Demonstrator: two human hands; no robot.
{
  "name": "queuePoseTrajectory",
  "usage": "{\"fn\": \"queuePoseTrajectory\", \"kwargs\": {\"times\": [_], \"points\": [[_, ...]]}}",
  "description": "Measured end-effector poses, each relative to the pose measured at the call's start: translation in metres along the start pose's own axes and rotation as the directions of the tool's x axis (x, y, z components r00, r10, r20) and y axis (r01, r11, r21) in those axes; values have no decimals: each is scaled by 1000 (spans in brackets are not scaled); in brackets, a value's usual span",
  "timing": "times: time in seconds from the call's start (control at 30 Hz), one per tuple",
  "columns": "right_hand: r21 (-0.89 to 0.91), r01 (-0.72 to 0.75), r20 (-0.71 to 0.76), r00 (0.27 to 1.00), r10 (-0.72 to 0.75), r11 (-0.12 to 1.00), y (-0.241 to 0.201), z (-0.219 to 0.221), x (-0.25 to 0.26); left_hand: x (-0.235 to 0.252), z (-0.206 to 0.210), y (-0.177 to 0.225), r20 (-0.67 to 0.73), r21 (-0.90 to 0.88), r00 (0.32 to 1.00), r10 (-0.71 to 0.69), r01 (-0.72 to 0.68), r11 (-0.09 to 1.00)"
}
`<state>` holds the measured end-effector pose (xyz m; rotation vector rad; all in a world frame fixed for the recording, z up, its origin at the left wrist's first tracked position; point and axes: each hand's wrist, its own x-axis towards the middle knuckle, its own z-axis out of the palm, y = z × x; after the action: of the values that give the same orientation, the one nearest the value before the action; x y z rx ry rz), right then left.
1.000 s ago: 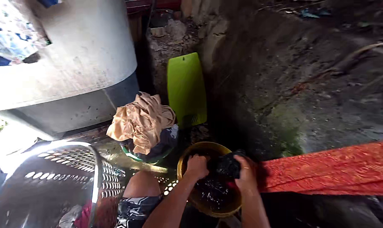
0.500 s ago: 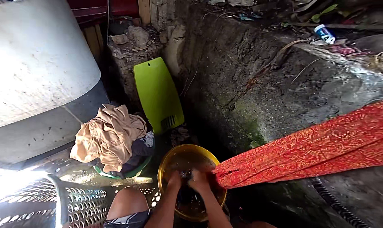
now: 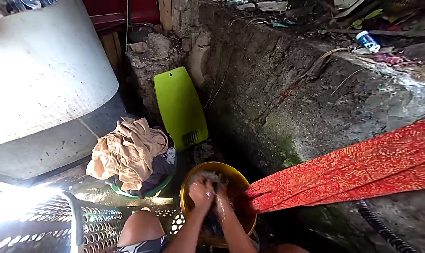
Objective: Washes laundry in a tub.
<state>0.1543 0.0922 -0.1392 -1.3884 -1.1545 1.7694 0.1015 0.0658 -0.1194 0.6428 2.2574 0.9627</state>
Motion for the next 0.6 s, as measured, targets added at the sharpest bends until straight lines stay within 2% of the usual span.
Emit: {"fn": "queuePoseTrajectory", "kwargs": {"times": [0.03, 0.07, 0.1, 0.17, 0.2, 0.23, 0.27, 0.3, 0.33, 0.4, 0.43, 0.47, 0.5, 0.53, 0.57, 0.6], "points": [[-9, -56, -6, 998, 56, 998, 5, -2, 2, 17, -4, -3, 0, -64, 991, -136, 136, 989], [-5, -84, 8, 996, 84, 996, 9, -5, 5, 23, -4, -5, 4, -80, 981, -192, 192, 978], [7, -81, 40, 996, 81, 997, 13, -12, 7, 17, -3, -4, 26, -66, 984, -177, 179, 982], [36, -98, 89, 992, 95, 995, 6, -26, 6, -18, 5, 5, 121, 10, 993, 2, -3, 1000], [15, -131, 42, 991, 131, 991, -5, -28, 1, -42, 12, 8, 154, 34, 977, 149, -156, 987], [48, -123, -16, 992, 124, 991, -14, -28, -9, -63, 23, 6, 116, 27, 934, 337, -343, 939], [93, 48, -106, 994, -38, 994, 0, -25, -5, -74, 36, 1, 32, 17, 868, 495, -496, 868], [136, 137, -124, 985, -120, 981, 7, -27, -2, -72, 46, -6, -73, 22, 802, 592, -592, 805], [141, 132, -72, 990, -123, 981, 6, -36, -1, -62, 46, -10, -98, 25, 797, 595, -596, 802], [103, -43, -89, 995, 52, 994, -18, -40, 8, -25, 27, -11, 15, 98, 922, 387, -386, 917], [123, -46, -70, 996, 54, 991, -28, -42, 10, -4, 14, -12, 81, 153, 967, 241, -251, 956], [141, 2, -24, 1000, 1, 990, -35, -42, 11, 14, 4, -16, 121, 186, 984, 132, -153, 971], [130, 64, 33, 997, -68, 989, -40, -45, 11, 25, -2, -20, 137, 205, 987, 85, -112, 972], [56, 128, 79, 988, -132, 990, -38, -50, 14, 31, -6, -21, 141, 232, 985, 96, -127, 964], [-108, 195, 90, 978, -186, 975, -29, -56, 19, 33, -8, -20, 158, 281, 977, 146, -186, 942], [-349, 238, 103, 971, -215, 906, -15, -60, 23, 33, -9, -21, 201, 333, 955, 219, -276, 902]]}}
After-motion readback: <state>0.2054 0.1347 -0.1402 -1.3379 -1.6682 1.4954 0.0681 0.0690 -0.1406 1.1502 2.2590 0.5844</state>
